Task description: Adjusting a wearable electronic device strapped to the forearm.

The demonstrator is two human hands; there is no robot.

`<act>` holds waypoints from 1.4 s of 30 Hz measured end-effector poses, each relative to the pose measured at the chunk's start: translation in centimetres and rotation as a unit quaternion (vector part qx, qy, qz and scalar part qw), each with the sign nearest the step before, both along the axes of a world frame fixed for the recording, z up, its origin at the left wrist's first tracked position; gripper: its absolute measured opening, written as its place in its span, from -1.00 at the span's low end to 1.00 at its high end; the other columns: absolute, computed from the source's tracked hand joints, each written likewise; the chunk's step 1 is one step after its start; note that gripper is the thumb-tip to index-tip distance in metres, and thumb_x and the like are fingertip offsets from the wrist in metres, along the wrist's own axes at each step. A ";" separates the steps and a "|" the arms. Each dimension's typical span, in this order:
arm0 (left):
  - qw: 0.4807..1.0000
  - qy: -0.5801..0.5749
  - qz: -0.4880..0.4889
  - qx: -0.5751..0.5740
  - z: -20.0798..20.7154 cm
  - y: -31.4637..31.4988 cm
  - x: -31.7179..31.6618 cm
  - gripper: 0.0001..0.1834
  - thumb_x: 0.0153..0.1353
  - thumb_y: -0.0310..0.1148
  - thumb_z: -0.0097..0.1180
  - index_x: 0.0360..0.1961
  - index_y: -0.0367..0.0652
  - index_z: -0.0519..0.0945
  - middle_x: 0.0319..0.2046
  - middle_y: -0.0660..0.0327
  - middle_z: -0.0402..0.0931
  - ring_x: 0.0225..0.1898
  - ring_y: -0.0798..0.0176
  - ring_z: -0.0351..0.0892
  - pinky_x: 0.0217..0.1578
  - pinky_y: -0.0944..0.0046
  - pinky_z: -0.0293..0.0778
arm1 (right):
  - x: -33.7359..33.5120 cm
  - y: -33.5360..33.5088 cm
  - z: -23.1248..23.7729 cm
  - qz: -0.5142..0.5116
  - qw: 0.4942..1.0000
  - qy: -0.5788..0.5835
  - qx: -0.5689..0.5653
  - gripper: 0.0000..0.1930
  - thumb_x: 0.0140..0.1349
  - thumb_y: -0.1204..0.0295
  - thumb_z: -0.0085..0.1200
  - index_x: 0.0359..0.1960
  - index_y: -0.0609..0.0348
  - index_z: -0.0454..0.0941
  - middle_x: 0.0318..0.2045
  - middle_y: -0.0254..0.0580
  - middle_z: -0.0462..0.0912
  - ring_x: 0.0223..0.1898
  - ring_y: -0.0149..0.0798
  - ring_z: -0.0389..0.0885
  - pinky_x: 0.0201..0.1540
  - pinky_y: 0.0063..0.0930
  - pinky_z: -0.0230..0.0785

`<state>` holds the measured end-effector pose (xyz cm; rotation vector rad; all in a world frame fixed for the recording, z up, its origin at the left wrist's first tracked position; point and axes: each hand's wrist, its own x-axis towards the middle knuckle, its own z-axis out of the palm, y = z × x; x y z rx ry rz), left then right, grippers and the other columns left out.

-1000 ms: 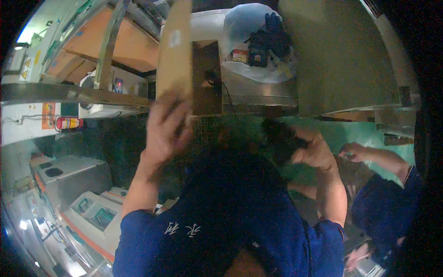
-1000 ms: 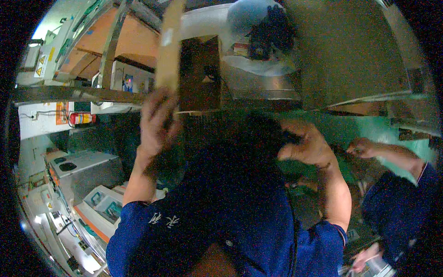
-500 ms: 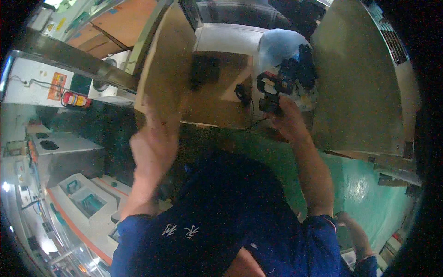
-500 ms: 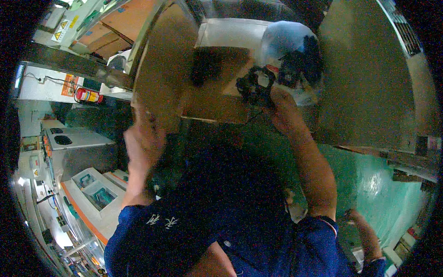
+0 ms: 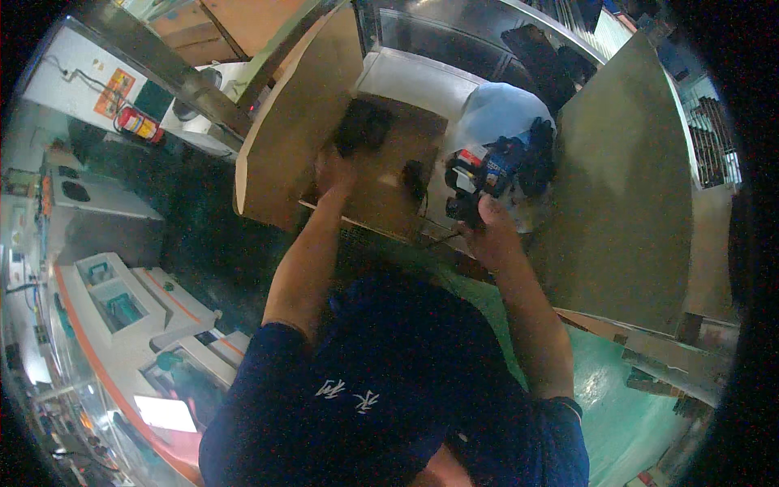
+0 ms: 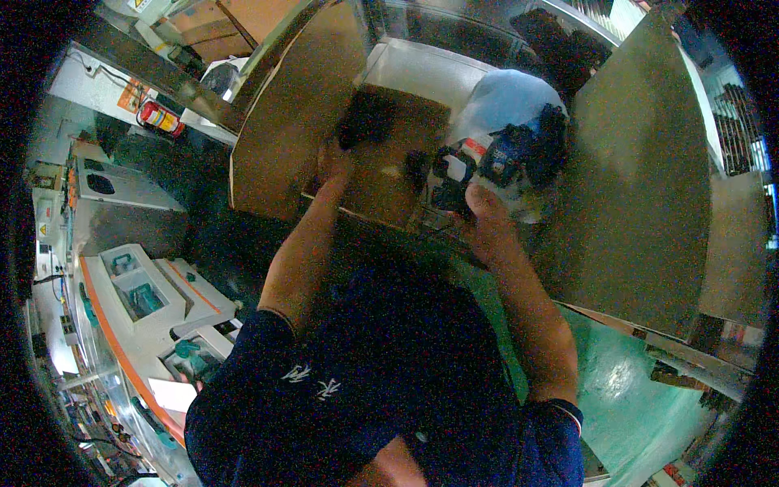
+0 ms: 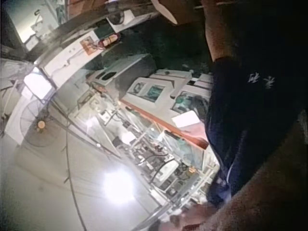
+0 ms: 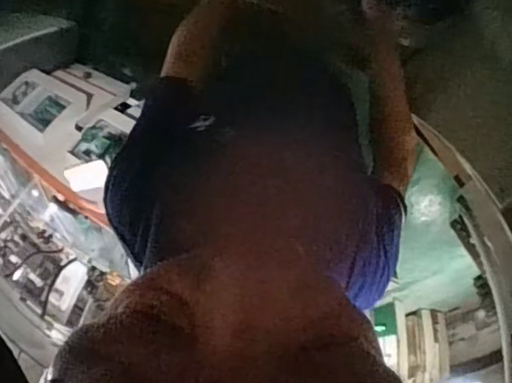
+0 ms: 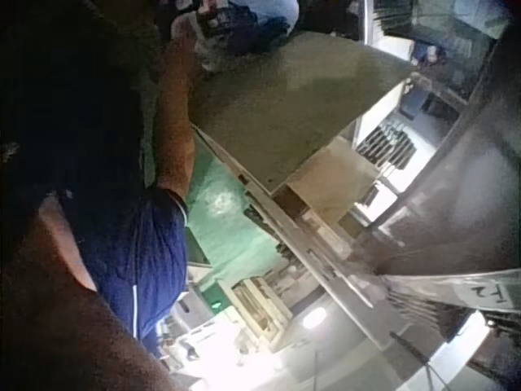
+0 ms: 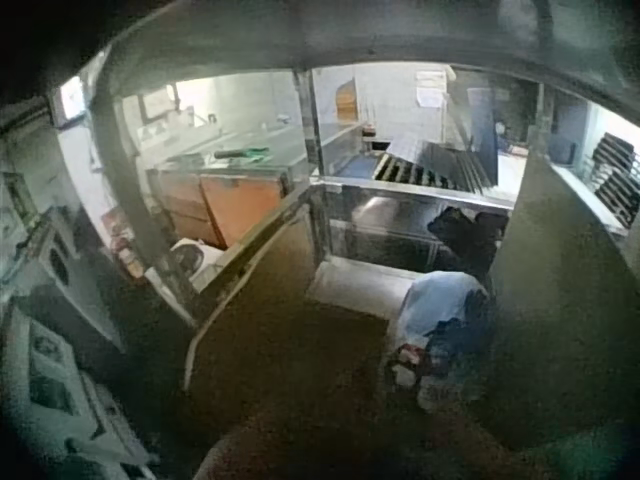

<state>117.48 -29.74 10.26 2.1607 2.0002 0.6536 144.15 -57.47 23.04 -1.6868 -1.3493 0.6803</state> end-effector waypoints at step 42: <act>0.477 -0.635 -0.296 -0.530 25.1 -10.0 2.1 -0.58 0.37 -0.14 0.12 0.14 -0.08 0.39 -0.20 0.08 0.55 -0.23 0.13 0.56 -0.29 0.13 0.48 | -4.2 1.8 8.8 -0.013 0.802 0.597 -0.016 -0.21 0.10 -0.07 0.34 0.19 0.24 0.36 0.05 -0.15 0.53 0.01 -0.18 0.54 0.12 -0.17 0.44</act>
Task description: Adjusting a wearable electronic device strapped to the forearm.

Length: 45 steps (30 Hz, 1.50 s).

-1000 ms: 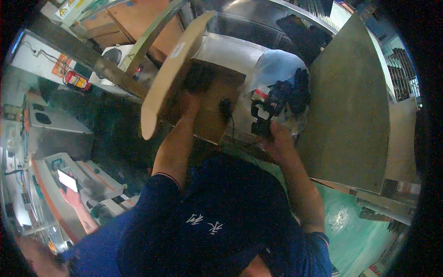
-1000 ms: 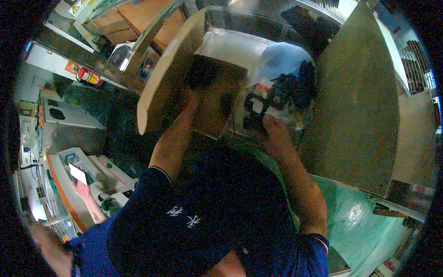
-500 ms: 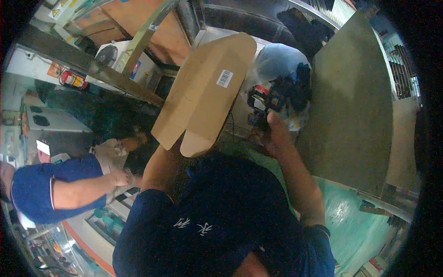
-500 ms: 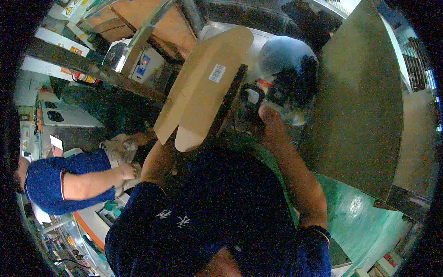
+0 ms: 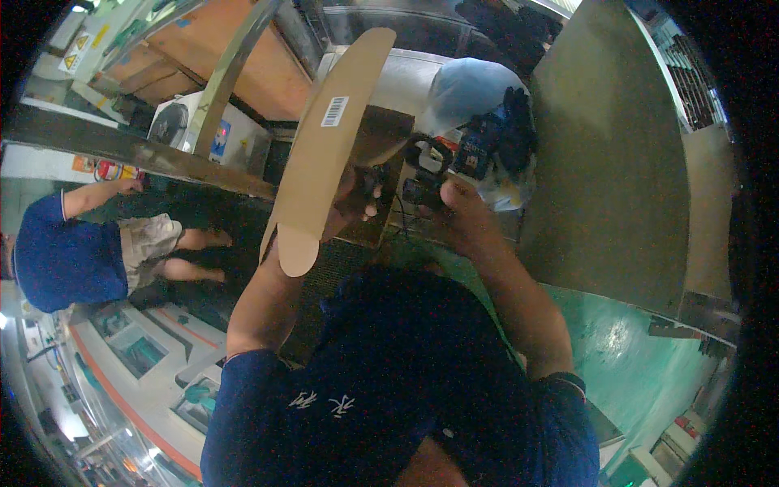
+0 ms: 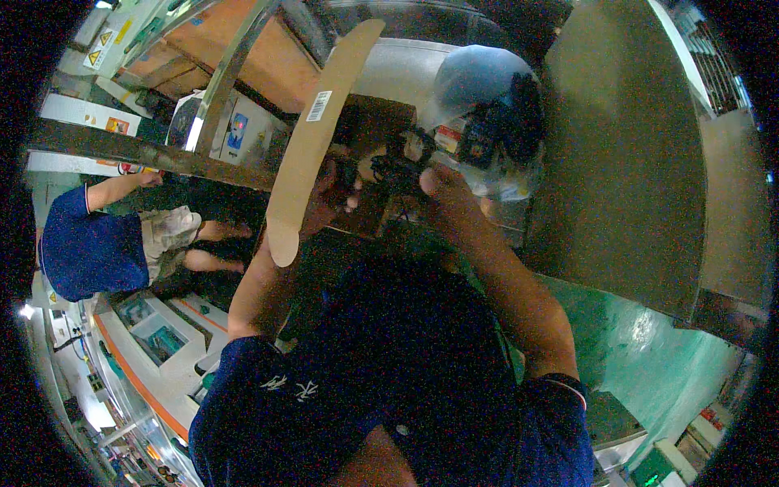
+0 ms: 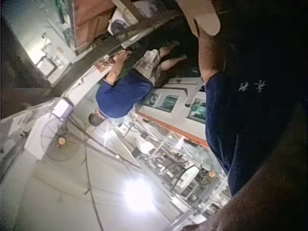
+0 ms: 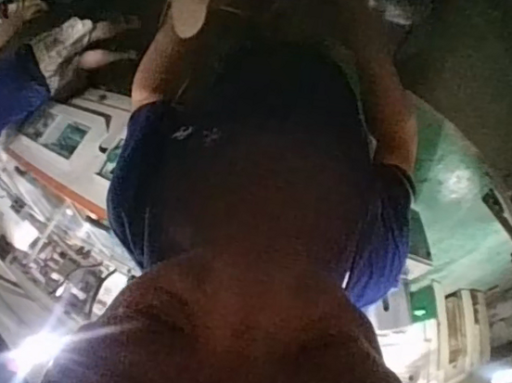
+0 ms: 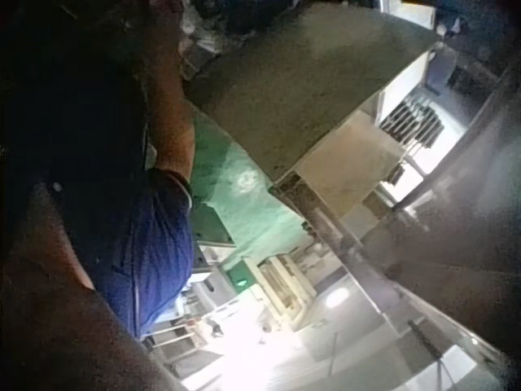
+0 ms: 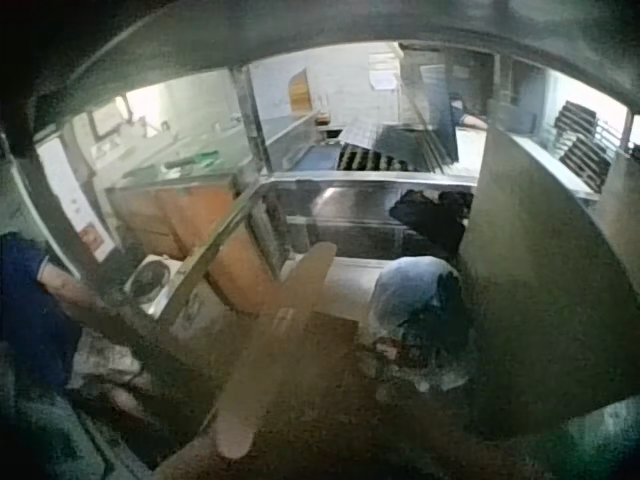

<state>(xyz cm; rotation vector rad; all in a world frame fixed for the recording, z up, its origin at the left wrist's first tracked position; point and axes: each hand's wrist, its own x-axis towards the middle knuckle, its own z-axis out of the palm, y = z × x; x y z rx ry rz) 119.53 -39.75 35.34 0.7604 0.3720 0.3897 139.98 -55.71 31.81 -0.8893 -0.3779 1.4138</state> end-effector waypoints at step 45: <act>0.920 0.164 0.063 0.351 2.1 3.1 -1.0 -0.72 0.21 -0.53 0.17 -0.03 -0.26 0.62 -0.18 0.17 0.61 -0.10 0.28 0.58 -0.04 0.25 0.50 | -0.4 5.0 -1.1 0.005 0.975 -0.208 -0.078 -0.64 0.18 0.54 0.06 0.05 0.16 0.55 -0.20 -0.40 0.61 -0.23 -0.44 0.50 -0.13 -0.48 0.42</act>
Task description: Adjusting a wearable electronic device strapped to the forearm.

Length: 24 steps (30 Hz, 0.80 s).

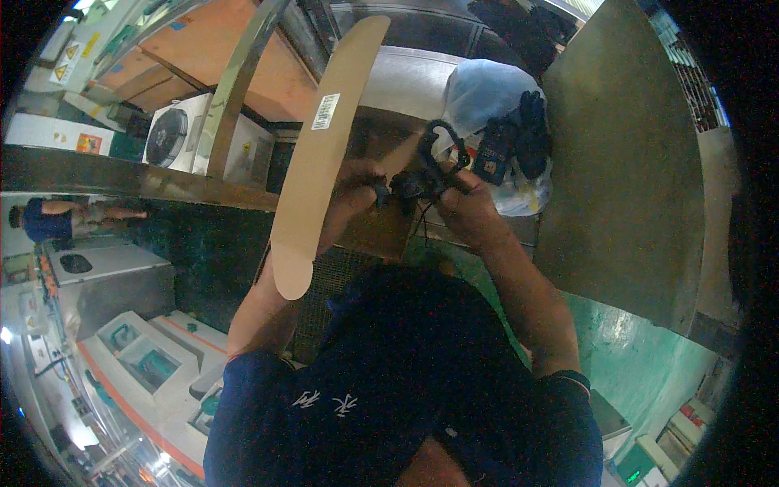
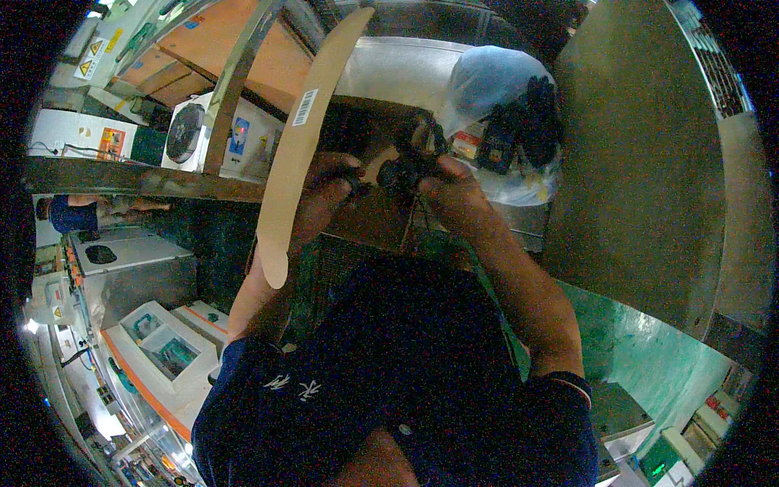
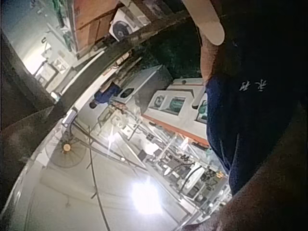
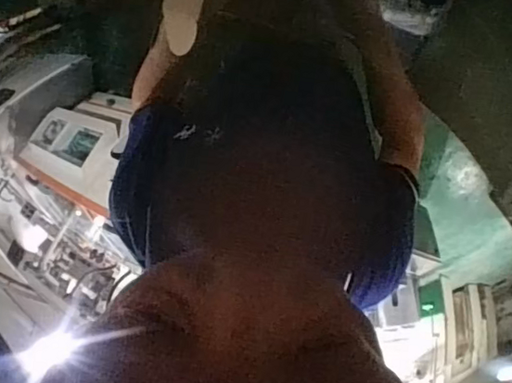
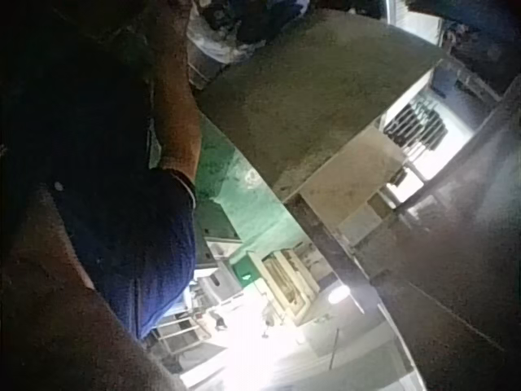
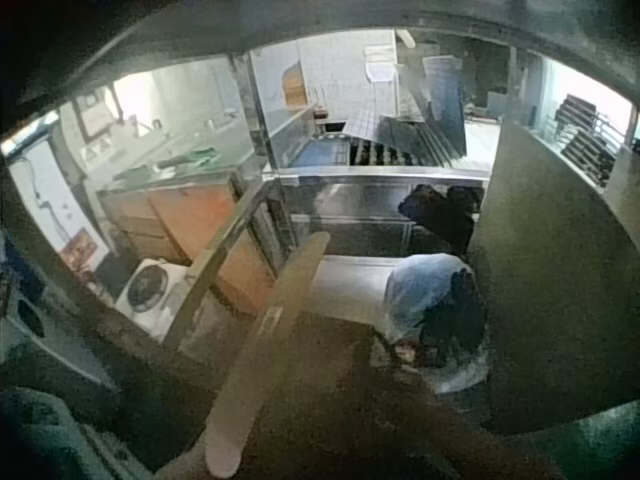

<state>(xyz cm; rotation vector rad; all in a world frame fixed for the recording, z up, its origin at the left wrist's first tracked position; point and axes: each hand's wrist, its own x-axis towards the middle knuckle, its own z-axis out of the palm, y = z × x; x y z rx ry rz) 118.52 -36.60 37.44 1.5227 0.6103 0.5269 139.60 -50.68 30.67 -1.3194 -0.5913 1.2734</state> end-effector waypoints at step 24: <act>0.987 0.107 -0.025 0.115 0.9 -0.8 0.0 -0.63 0.27 -0.54 0.10 0.11 -0.17 0.58 0.01 0.10 0.56 0.01 0.20 0.56 -0.01 0.24 0.57 | -2.8 1.2 1.2 0.008 0.989 0.147 0.026 -0.51 0.31 0.10 0.17 0.02 0.32 0.52 -0.11 -0.26 0.60 -0.12 -0.38 0.54 -0.05 -0.46 0.45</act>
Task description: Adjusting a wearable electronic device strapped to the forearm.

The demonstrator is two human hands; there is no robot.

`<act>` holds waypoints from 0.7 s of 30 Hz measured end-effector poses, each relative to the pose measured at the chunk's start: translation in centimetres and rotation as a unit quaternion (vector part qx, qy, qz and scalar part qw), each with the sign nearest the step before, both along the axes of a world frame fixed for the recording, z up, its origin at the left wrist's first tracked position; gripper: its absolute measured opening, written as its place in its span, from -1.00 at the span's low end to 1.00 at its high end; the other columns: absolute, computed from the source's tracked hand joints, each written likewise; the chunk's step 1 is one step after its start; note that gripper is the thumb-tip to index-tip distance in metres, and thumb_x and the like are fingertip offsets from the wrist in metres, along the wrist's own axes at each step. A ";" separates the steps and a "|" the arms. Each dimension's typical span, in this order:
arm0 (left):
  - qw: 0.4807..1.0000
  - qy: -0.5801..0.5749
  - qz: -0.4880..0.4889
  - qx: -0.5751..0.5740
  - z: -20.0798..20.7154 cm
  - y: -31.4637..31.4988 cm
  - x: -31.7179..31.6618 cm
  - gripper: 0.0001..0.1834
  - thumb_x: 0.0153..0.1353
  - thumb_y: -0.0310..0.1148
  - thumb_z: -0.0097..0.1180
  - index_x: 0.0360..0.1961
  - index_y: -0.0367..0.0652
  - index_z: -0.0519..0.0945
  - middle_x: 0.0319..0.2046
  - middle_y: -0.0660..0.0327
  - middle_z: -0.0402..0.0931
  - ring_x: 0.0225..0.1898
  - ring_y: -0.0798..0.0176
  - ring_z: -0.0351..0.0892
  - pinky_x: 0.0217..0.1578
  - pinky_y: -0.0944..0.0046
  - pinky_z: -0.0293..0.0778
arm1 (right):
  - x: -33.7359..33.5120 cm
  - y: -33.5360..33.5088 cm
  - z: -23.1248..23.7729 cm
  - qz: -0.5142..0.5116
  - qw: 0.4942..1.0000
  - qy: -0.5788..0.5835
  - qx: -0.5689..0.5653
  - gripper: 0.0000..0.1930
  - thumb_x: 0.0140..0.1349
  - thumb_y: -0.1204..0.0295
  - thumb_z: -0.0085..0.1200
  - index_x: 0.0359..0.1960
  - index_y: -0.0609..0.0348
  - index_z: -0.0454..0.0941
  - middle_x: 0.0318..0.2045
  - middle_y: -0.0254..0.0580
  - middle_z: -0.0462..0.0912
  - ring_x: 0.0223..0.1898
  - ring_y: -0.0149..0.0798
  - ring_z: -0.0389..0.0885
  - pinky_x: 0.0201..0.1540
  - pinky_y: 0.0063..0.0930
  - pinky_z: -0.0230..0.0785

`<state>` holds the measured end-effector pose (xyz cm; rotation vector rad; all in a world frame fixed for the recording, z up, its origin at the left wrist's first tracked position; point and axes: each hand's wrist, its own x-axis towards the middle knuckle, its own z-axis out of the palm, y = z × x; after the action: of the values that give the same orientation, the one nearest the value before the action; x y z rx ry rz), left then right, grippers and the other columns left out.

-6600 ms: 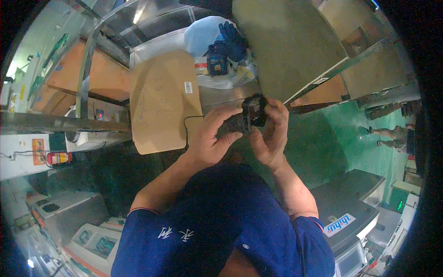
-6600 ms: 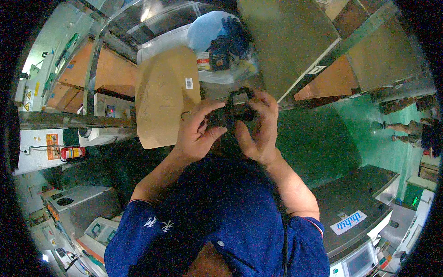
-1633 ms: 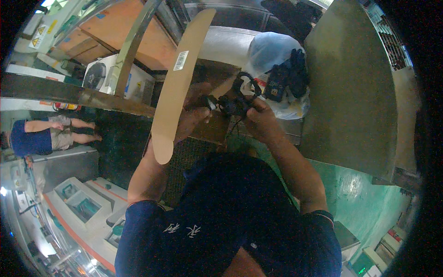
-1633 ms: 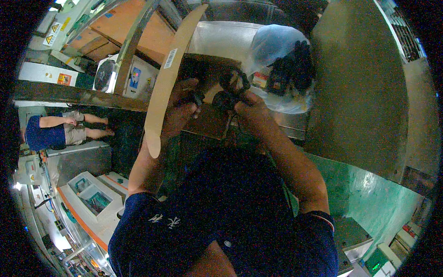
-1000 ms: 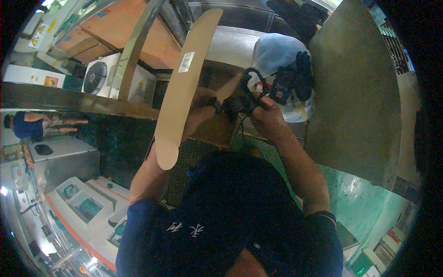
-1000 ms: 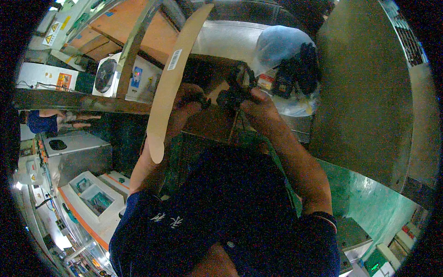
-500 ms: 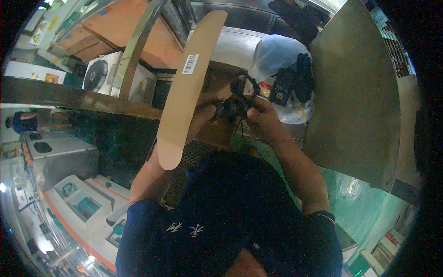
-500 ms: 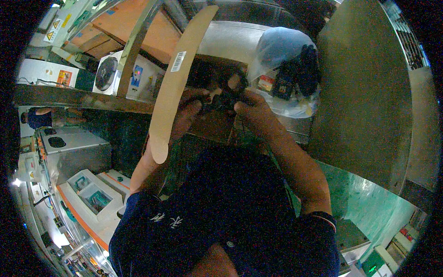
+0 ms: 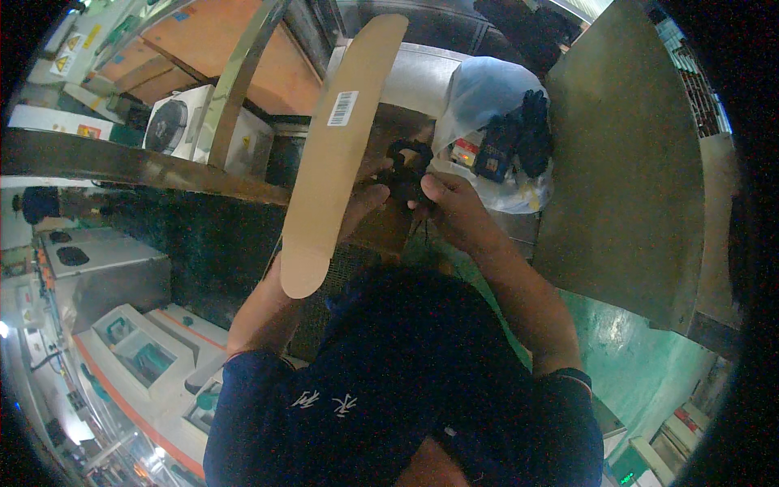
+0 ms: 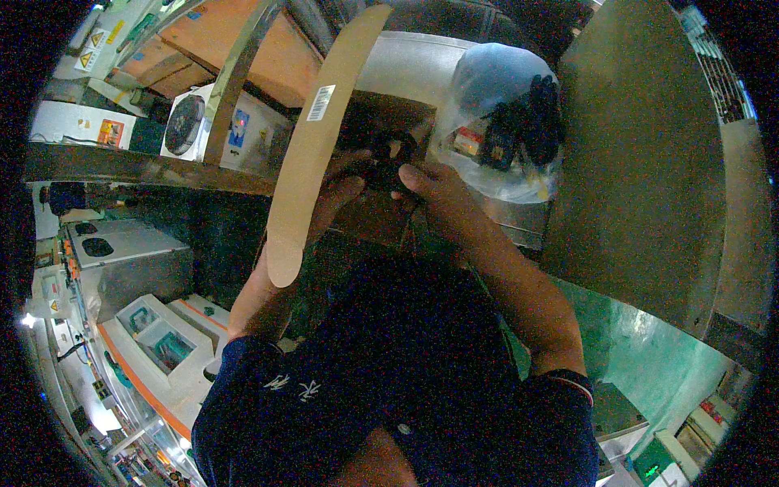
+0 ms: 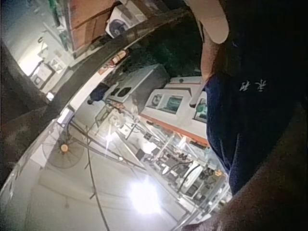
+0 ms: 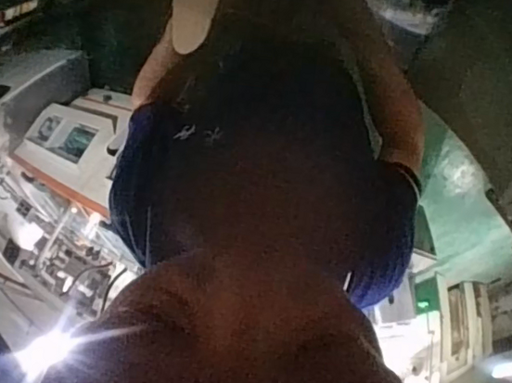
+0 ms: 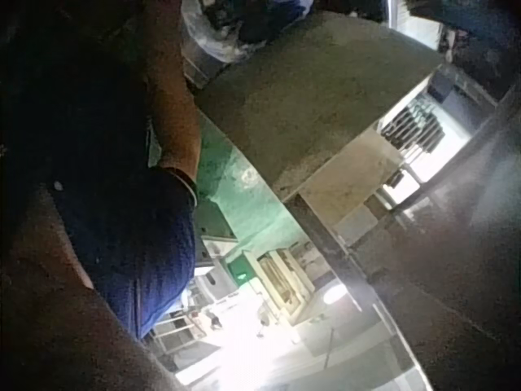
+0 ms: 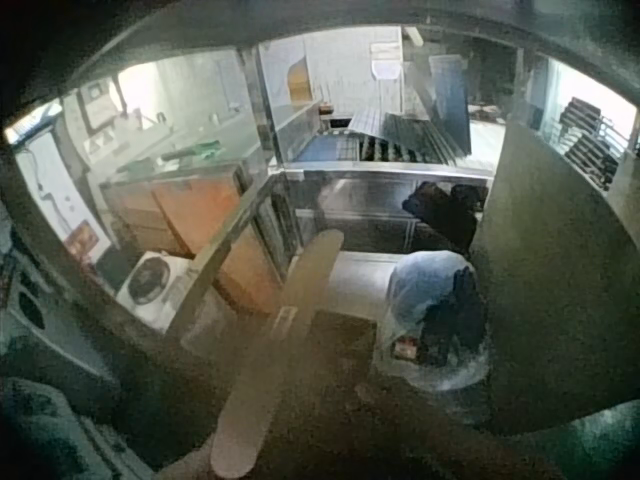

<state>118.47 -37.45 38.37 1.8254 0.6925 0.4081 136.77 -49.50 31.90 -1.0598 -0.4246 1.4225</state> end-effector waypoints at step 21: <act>0.942 -0.125 -0.174 0.257 -3.1 2.6 -0.3 -0.43 0.11 -0.55 0.25 0.19 -0.03 0.50 0.15 0.08 0.52 0.21 -0.04 0.48 0.21 -0.02 0.38 | 1.6 0.7 -0.3 0.142 0.983 0.099 -0.064 -0.50 0.27 0.02 0.12 0.13 0.00 0.39 -0.30 -0.27 0.58 -0.56 -0.48 0.44 -0.65 -0.63 0.27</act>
<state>118.12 -34.84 35.30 2.2814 0.0728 0.6095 138.41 -48.80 31.59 -0.9751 -0.3524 1.8112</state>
